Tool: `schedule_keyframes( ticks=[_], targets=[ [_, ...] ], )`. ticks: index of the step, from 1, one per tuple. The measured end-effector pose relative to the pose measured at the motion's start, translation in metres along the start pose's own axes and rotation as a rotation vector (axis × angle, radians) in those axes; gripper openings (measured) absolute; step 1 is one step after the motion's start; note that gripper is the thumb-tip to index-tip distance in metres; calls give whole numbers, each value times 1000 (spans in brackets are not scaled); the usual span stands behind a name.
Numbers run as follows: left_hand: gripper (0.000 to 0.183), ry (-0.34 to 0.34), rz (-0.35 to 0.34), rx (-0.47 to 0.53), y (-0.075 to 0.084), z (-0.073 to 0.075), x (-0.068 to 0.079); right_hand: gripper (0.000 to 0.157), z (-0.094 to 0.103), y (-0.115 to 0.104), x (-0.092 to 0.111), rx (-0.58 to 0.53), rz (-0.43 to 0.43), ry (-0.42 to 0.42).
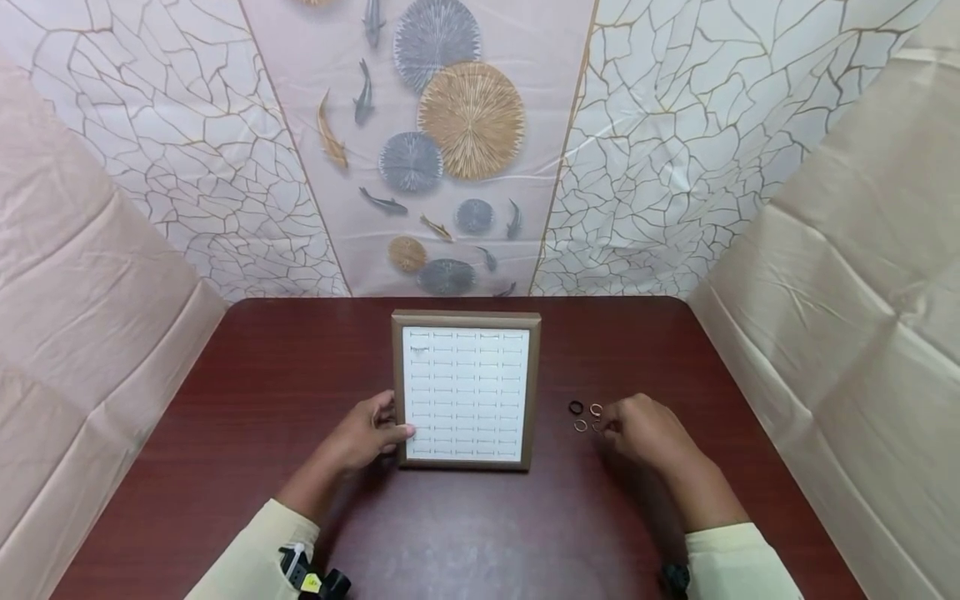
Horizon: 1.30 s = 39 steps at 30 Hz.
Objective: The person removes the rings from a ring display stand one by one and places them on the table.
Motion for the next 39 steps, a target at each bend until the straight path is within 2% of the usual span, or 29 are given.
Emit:
schedule_keyframes(
  ticks=[6, 11, 19, 39],
  targets=[
    [55, -11, 7, 19, 0, 1, 0, 17, -8, 7, 0, -21, 34, -41],
    [58, -19, -1, 20, 0, 1, 0, 24, -16, 9, 0, -15, 50, -65],
    [56, -18, -12, 34, 2, 1, 1, 23, -24, 15, 0, -17, 39, -97],
    [58, -11, -7, 23, 2, 1, 2, 21, -20, 14, 3, -31, 31, -79]
  ],
)
Point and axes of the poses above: each hand's wrist, its own x-axis away from the middle knuckle, its own z-axis out of the back of the hand, y = z × x, the point moved 2 cm from there along -x, towards the middle knuckle, and after that the axes turned 3 degrees about x, right-handed, at the moved point
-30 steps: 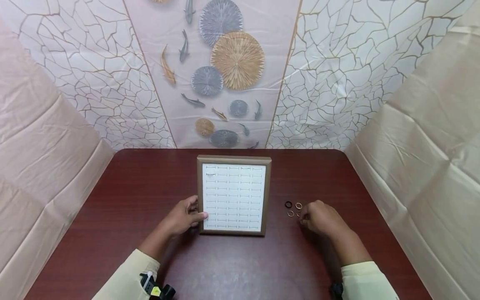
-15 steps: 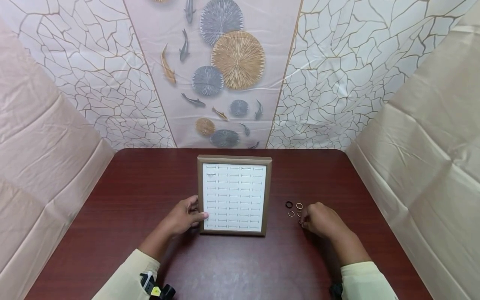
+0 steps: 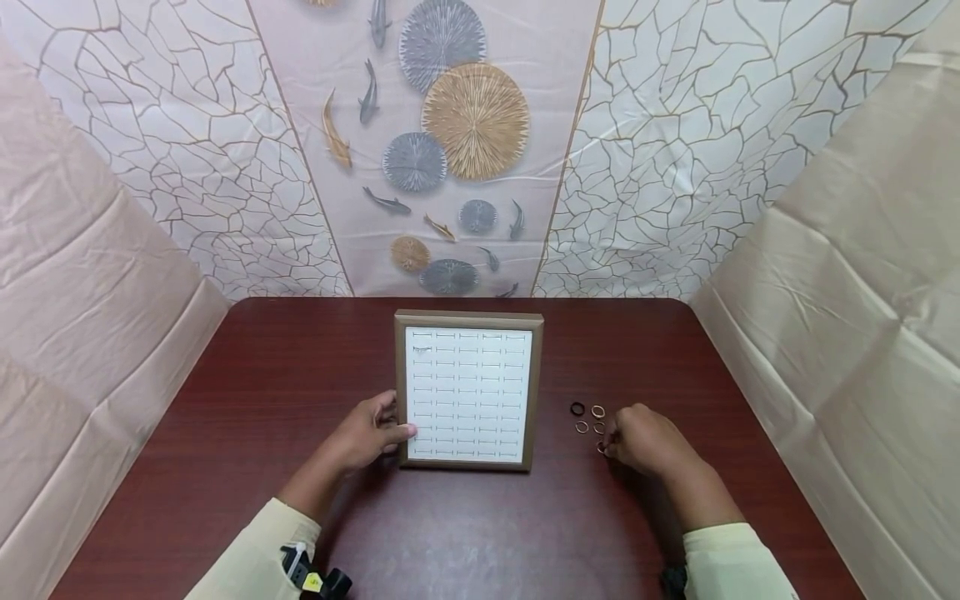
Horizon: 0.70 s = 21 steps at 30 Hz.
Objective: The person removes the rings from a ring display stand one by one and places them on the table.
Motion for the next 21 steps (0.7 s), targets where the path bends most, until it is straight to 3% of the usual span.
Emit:
schedule_keyframes(
  ticks=[5, 10, 15, 21],
  targets=[
    [57, 2, 3, -11, 0, 2, 0, 25, 7, -8, -4, 7, 9, 67],
    [56, 3, 2, -12, 1, 2, 1, 21, 29, -30, -10, 18, 19, 228],
    [57, -4, -2, -17, 1, 2, 0, 24, 56, -58, -20, 10, 140, 452],
    [56, -2, -4, -12, 0, 1, 1, 24, 74, -83, -39, 11, 294, 604]
  ],
)
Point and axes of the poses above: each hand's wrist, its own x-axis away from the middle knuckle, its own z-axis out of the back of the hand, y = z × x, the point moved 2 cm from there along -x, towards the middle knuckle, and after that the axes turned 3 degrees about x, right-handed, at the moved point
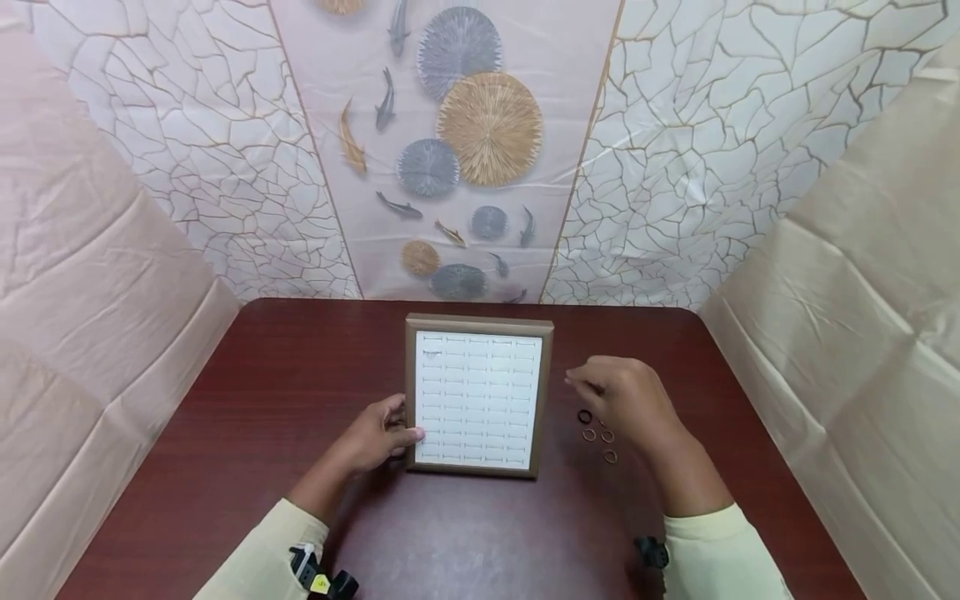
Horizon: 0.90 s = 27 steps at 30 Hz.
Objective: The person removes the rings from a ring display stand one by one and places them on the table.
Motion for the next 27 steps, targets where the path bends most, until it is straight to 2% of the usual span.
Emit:
schedule_keyframes(
  ticks=[6, 10, 18, 23, 27],
  targets=[
    [56, -5, -33, -31, -2, 2, -1, 23, -6, -18, -26, -24, 131, 134],
    [55, -7, -53, -36, -3, 3, -1, 23, -12, -34, -44, -65, 159, 156],
    [53, -12, -70, -33, -2, 6, -1, 13, -42, -75, -79, -53, 206, 105],
    [49, -17, -93, -32, -5, 6, -2, 11, -65, -99, -93, 31, 226, 11],
    [47, -18, -106, -19, -6, 4, -3, 11, -80, -110, -98, 105, 220, -26]
  ],
)
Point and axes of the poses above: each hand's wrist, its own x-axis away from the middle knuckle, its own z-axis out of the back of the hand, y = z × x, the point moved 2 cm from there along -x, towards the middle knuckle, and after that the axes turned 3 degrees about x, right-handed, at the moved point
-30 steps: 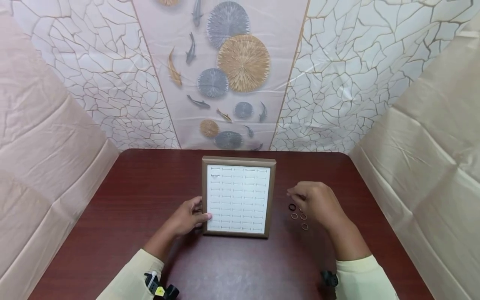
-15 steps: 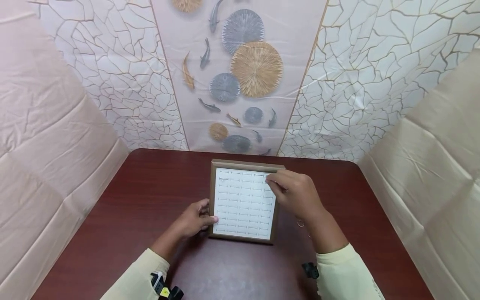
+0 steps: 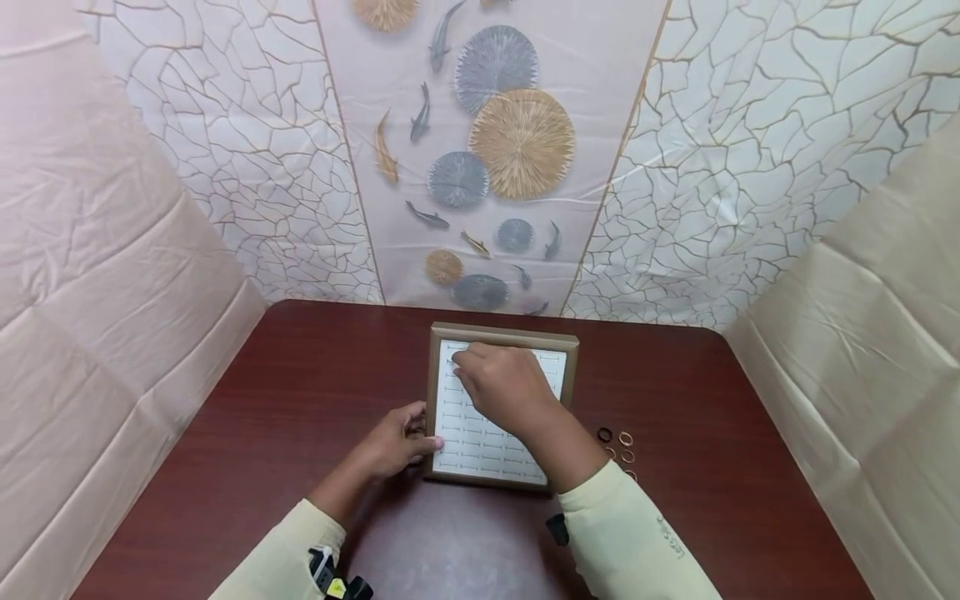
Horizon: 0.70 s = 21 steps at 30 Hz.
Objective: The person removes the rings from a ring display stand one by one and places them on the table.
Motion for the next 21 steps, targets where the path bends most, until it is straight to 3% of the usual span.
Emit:
schedule_keyframes(
  ticks=[8, 14, 21],
  targets=[
    [45, 8, 1, 7, 1, -3, 1, 4, -12, -4, -2, 31, -31, -21],
    [47, 7, 10, 6, 0, -2, 2, 20, -19, -4, -2, 34, -16, 3],
    [47, 18, 15, 4, 1, -1, 2, 7, -18, -2, -3, -1, 9, 26]
  ],
)
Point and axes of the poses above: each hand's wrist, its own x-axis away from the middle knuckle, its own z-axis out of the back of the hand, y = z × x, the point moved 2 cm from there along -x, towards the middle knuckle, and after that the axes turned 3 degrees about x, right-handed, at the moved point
